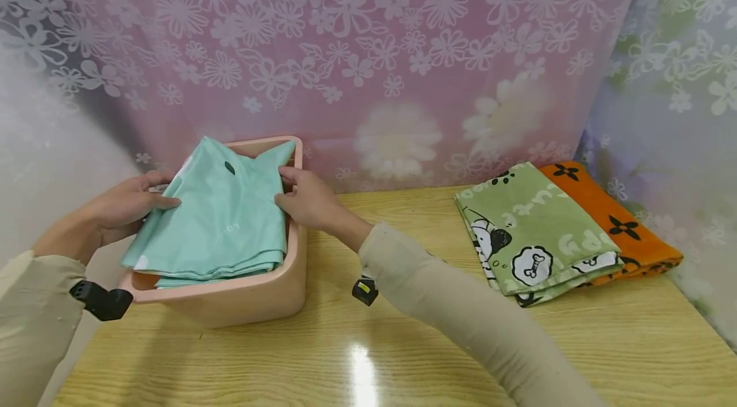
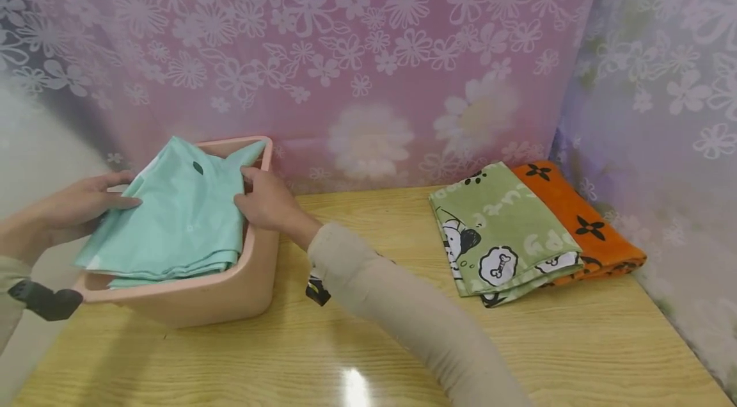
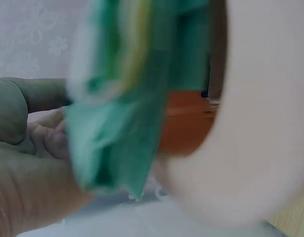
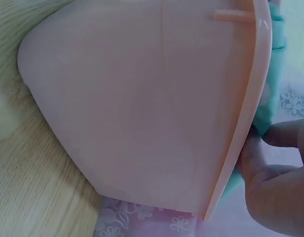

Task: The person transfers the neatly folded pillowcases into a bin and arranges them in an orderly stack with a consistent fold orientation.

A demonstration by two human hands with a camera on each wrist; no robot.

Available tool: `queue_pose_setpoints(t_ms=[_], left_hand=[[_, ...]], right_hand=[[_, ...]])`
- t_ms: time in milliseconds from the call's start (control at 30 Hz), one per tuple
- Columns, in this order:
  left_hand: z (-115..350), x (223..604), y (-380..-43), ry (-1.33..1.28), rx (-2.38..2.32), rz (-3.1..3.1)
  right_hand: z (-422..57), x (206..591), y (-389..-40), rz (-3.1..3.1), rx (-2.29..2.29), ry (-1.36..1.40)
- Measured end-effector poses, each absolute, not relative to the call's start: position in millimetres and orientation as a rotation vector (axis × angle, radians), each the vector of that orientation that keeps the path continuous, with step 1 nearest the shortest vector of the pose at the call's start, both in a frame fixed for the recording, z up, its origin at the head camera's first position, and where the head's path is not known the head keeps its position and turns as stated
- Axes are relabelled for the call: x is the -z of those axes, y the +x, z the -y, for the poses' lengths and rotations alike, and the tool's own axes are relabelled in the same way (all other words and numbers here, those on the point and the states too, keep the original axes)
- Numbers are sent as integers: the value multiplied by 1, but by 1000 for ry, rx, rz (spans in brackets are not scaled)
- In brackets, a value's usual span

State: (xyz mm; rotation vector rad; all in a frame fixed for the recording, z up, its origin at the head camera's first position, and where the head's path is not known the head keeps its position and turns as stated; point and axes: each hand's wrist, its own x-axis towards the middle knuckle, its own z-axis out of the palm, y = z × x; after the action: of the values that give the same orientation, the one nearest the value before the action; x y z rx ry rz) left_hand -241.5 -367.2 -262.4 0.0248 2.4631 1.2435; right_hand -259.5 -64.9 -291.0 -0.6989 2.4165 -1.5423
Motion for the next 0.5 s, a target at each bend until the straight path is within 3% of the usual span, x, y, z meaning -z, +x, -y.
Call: queue_pose_setpoints(t_ms=[500], left_hand=[[349, 258, -229, 82, -1223, -2559]], right_hand=[[50, 292, -255, -2502, 1439, -853]])
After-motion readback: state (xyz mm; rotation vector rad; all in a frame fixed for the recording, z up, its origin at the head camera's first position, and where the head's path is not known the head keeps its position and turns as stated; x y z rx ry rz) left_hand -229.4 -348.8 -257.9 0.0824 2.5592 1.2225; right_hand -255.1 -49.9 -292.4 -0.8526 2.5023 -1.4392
